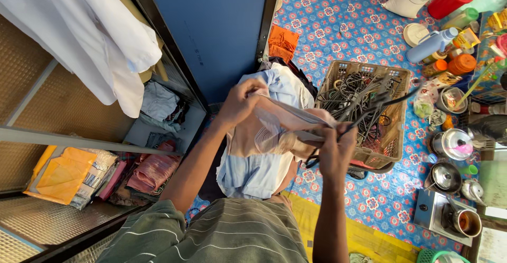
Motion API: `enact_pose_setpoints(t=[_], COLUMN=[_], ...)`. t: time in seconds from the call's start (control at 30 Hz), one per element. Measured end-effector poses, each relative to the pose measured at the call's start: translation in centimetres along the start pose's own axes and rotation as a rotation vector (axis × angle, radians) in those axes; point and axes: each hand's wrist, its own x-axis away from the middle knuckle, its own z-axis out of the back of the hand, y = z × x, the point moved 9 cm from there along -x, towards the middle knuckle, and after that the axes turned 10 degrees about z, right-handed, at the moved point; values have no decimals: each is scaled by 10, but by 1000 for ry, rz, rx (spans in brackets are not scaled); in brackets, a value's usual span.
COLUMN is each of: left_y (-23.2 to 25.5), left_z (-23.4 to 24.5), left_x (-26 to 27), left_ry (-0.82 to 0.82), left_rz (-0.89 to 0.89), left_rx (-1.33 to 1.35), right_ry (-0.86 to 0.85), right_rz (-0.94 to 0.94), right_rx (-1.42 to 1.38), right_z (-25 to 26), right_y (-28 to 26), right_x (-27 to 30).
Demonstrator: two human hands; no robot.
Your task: The person hangs a light green shirt on a hanger and places it in a wardrobe. Then the person hangs a white shirt on a hanger and places it in the same wardrobe. Finally, the person picks up a beige top and a hanger and begins to prepare to hang it.
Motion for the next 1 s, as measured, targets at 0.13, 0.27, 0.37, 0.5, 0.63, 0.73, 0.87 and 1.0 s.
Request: enact_pose_setpoints(t=[0.13,0.27,0.37,0.5,0.63,0.73,0.87,1.0], left_y=[111,176,171,149,130,117,91,109], left_z=[44,82,74,39,33,32,17,19], left_x=[34,67,52,47,32,11,-17,-3], left_ry=[71,406,221,135,133,145,16,-23], left_rz=[-567,-859,-820,-1004,-945,-743,-390,-416], left_rx=[20,-192,-216,-400,-394,-356,-261,-83], right_ry=[109,154,171,110,97,116,0,-82], right_rz=[-43,101,270,260,25,-139,-69,-38], right_rx=[-263,13,354,453,98,-125,-241,-226], right_z=[8,15,16,18,21,28,22,26], right_y=[-57,-88,-79,-23,10,17,9,-11], right_x=[-10,-25,-29,-27,-30,-33,-40,-34])
